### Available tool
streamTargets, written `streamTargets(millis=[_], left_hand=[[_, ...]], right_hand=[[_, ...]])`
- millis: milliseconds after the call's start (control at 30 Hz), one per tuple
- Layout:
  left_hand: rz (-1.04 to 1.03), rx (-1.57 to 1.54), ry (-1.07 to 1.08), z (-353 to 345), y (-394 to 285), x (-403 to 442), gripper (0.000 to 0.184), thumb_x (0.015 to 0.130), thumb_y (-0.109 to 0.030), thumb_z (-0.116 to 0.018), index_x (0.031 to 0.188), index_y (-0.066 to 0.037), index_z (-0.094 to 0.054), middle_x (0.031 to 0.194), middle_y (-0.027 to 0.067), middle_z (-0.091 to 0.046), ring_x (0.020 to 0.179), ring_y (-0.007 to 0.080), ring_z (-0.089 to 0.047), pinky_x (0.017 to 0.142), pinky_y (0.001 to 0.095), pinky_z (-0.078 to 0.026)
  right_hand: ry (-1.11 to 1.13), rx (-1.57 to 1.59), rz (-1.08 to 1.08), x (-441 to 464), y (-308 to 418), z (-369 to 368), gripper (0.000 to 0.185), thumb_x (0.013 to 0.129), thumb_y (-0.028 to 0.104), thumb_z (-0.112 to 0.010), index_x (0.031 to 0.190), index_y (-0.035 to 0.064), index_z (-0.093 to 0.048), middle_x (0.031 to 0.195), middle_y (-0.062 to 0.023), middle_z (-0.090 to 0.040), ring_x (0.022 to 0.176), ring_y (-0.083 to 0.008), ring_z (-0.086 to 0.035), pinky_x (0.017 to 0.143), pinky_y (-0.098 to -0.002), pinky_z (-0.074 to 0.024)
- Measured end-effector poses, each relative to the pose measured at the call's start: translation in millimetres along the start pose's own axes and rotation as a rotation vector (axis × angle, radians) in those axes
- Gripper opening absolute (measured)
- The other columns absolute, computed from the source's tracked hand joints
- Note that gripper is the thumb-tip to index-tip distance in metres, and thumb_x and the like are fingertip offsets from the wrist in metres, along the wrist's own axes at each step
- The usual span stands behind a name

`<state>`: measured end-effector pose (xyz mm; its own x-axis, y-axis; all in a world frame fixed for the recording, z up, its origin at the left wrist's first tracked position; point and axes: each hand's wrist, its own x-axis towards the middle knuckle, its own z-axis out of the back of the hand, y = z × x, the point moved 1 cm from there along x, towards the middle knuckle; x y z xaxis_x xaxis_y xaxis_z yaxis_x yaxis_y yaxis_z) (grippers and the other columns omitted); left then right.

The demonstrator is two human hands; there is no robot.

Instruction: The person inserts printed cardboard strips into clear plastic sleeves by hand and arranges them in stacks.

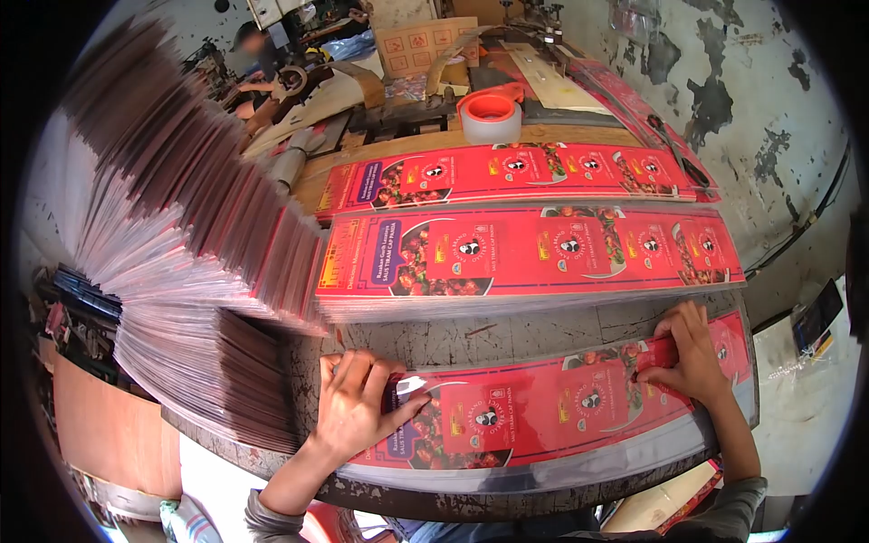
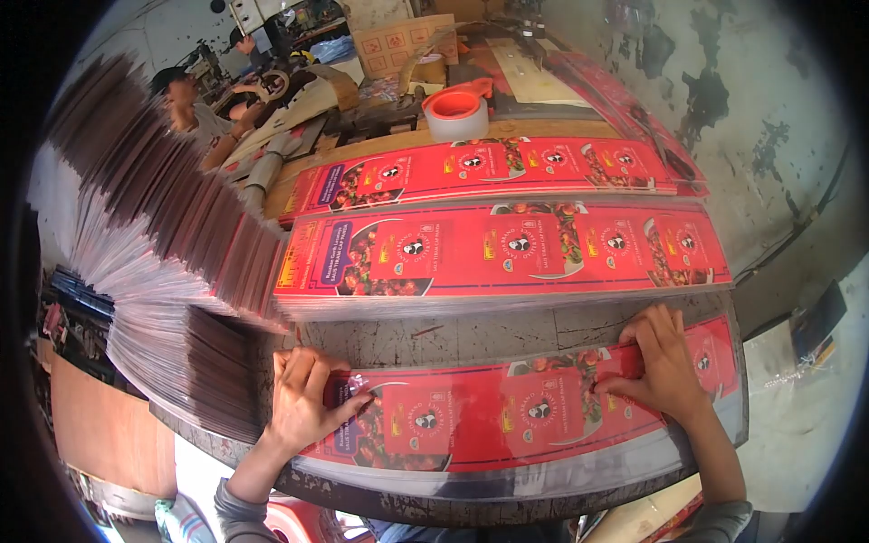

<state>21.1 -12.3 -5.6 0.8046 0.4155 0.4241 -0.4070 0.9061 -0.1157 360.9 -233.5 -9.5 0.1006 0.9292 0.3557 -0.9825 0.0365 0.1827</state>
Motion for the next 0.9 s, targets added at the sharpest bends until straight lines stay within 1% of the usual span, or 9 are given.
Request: streamTargets(millis=[200, 333, 400, 433, 500, 533, 600, 700, 900], left_hand=[[-0.024, -0.017, -0.014, -1.4, 1.6, -0.1, 0.038, 0.066, -0.026, -0.078, 0.085, -0.006, -0.052, 0.082, 0.0061, -0.054, 0.076, 0.0245, -0.053, 0.074, 0.0369, -0.035], [-0.039, -0.039, -0.02, -1.5, 2.1, 1.0, 0.035, 0.067, -0.023, -0.076, 0.083, -0.006, -0.051, 0.081, 0.0065, -0.054, 0.075, 0.0247, -0.053, 0.073, 0.0377, -0.035], [-0.033, -0.061, -0.008, -0.7, 1.9, 1.4, 0.033, 0.069, -0.021, -0.075, 0.082, -0.006, -0.05, 0.08, 0.0067, -0.053, 0.075, 0.0254, -0.053, 0.072, 0.0382, -0.035], [-0.033, -0.061, -0.008, -0.8, 2.1, 1.5, 0.033, 0.069, -0.021, -0.075, 0.082, -0.006, -0.05, 0.08, 0.0067, -0.053, 0.075, 0.0254, -0.053, 0.072, 0.0382, -0.035], [-0.024, -0.085, 0.01, -1.4, 2.5, 1.7, 0.03, 0.071, -0.019, -0.073, 0.082, -0.005, -0.049, 0.079, 0.0066, -0.053, 0.074, 0.0255, -0.052, 0.071, 0.0379, -0.035], [-0.025, -0.086, 0.009, -1.3, 2.5, 2.0, 0.03, 0.071, -0.019, -0.073, 0.082, -0.005, -0.049, 0.079, 0.0066, -0.053, 0.074, 0.0255, -0.052, 0.071, 0.0379, -0.035], [-0.031, -0.096, 0.018, -1.1, 2.5, 2.8, 0.028, 0.071, -0.017, -0.073, 0.081, -0.005, -0.049, 0.079, 0.0063, -0.052, 0.073, 0.0253, -0.052, 0.069, 0.0376, -0.035], [-0.023, -0.07, 0.014, -1.1, 1.1, 3.6, 0.023, 0.074, -0.02, -0.07, 0.08, -0.008, -0.051, 0.076, 0.0033, -0.05, 0.074, 0.0217, -0.052, 0.071, 0.035, -0.036], [-0.026, -0.06, 0.011, -3.9, 3.3, 0.9, 0.021, 0.074, -0.017, -0.07, 0.082, -0.008, -0.052, 0.077, 0.0036, -0.051, 0.075, 0.0219, -0.052, 0.071, 0.0355, -0.037]], right_hand=[[-0.013, -0.022, -0.012, 1.0, 3.5, 1.0, 0.06, 0.054, 0.038, -0.082, 0.094, 0.0064, -0.05, 0.092, -0.0095, -0.045, 0.086, -0.0282, -0.045, 0.077, -0.0399, -0.0329], [-0.018, -0.009, -0.015, 1.4, 4.9, 1.3, 0.054, 0.058, 0.034, -0.081, 0.092, 0.0065, -0.049, 0.091, -0.0097, -0.045, 0.086, -0.0283, -0.045, 0.077, -0.0399, -0.0331], [-0.052, 0.021, 0.016, 0.9, 3.9, 0.4, 0.046, 0.063, 0.028, -0.078, 0.088, 0.0068, -0.047, 0.088, -0.0101, -0.046, 0.084, -0.0286, -0.045, 0.076, -0.0398, -0.0329], [-0.052, 0.02, 0.016, 0.9, 4.0, -0.2, 0.046, 0.063, 0.028, -0.078, 0.088, 0.0068, -0.047, 0.088, -0.0101, -0.046, 0.084, -0.0286, -0.045, 0.076, -0.0398, -0.0329], [-0.052, 0.054, -0.009, 1.2, 4.4, -0.6, 0.038, 0.068, 0.022, -0.075, 0.084, 0.0067, -0.044, 0.084, -0.0107, -0.047, 0.08, -0.029, -0.045, 0.073, -0.0399, -0.0324], [-0.051, 0.053, -0.009, 1.7, 5.0, 0.0, 0.038, 0.068, 0.022, -0.075, 0.084, 0.0067, -0.044, 0.084, -0.0107, -0.047, 0.08, -0.029, -0.045, 0.073, -0.0399, -0.0324], [-0.044, 0.088, -0.002, 3.4, 5.8, 1.5, 0.032, 0.071, 0.015, -0.071, 0.082, 0.0059, -0.043, 0.082, -0.011, -0.047, 0.076, -0.0293, -0.044, 0.071, -0.0399, -0.032], [-0.047, 0.107, 0.005, 3.5, 5.1, 1.9, 0.028, 0.072, 0.012, -0.069, 0.081, 0.0052, -0.043, 0.081, -0.011, -0.047, 0.075, -0.0293, -0.043, 0.069, -0.0398, -0.0318], [-0.054, 0.13, -0.005, 3.3, 3.1, 0.6, 0.024, 0.074, 0.01, -0.067, 0.078, 0.0052, -0.044, 0.08, -0.0112, -0.047, 0.074, -0.0295, -0.044, 0.068, -0.0383, -0.0322]])
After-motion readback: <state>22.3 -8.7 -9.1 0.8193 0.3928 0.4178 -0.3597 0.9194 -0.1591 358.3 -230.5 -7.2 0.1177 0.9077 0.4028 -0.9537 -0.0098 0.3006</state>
